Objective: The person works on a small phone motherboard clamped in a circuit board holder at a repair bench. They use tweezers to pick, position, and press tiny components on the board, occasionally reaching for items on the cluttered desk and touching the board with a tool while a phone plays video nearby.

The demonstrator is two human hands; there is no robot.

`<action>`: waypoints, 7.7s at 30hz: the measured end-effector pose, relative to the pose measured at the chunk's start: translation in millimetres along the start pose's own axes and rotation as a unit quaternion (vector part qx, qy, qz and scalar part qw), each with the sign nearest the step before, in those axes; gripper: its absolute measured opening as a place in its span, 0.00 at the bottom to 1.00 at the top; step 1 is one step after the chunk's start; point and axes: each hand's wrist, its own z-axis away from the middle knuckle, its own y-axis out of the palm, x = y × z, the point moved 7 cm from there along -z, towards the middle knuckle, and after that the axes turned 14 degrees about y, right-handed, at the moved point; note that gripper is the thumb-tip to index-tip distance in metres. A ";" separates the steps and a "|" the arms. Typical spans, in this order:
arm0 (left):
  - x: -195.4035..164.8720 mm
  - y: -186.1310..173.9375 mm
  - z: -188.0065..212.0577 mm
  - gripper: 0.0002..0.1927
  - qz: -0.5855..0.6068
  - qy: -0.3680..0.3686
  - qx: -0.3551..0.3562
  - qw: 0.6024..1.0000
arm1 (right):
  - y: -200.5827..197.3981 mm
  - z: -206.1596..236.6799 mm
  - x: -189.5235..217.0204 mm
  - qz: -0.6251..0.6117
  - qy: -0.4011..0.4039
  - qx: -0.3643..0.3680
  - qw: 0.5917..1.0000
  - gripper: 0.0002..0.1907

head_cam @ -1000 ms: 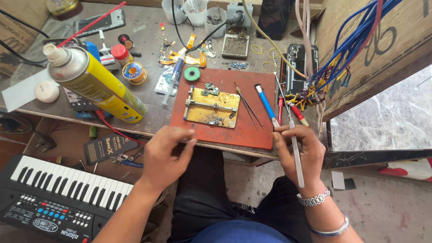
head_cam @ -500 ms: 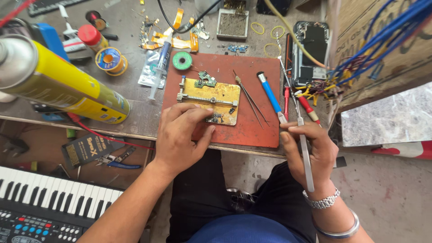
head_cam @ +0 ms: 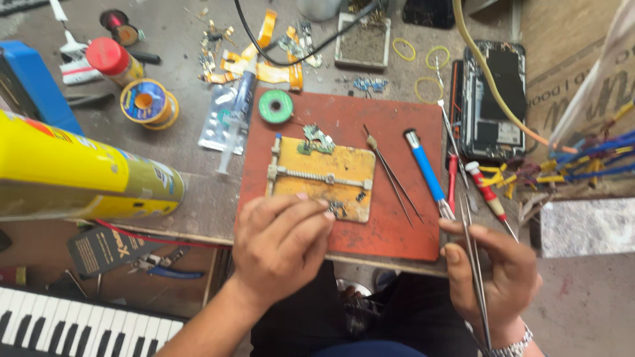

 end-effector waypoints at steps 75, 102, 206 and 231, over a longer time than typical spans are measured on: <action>-29.6 -23.7 22.1 0.06 0.126 0.110 -0.077 0.983 | 65.4 47.9 15.8 -0.125 -0.009 0.205 0.971 0.12; -26.4 -30.6 26.4 0.06 0.126 0.109 -0.091 0.982 | 79.1 48.9 -8.0 -0.104 -0.135 0.183 0.968 0.16; -42.8 -40.4 5.7 0.10 0.065 0.098 -0.067 0.991 | -7.7 -20.3 33.7 -0.228 -0.048 0.004 0.973 0.11; 143.4 -61.6 -118.8 0.16 -0.182 -0.422 0.092 0.883 | -18.5 -23.8 50.2 -0.178 -0.041 0.029 0.983 0.16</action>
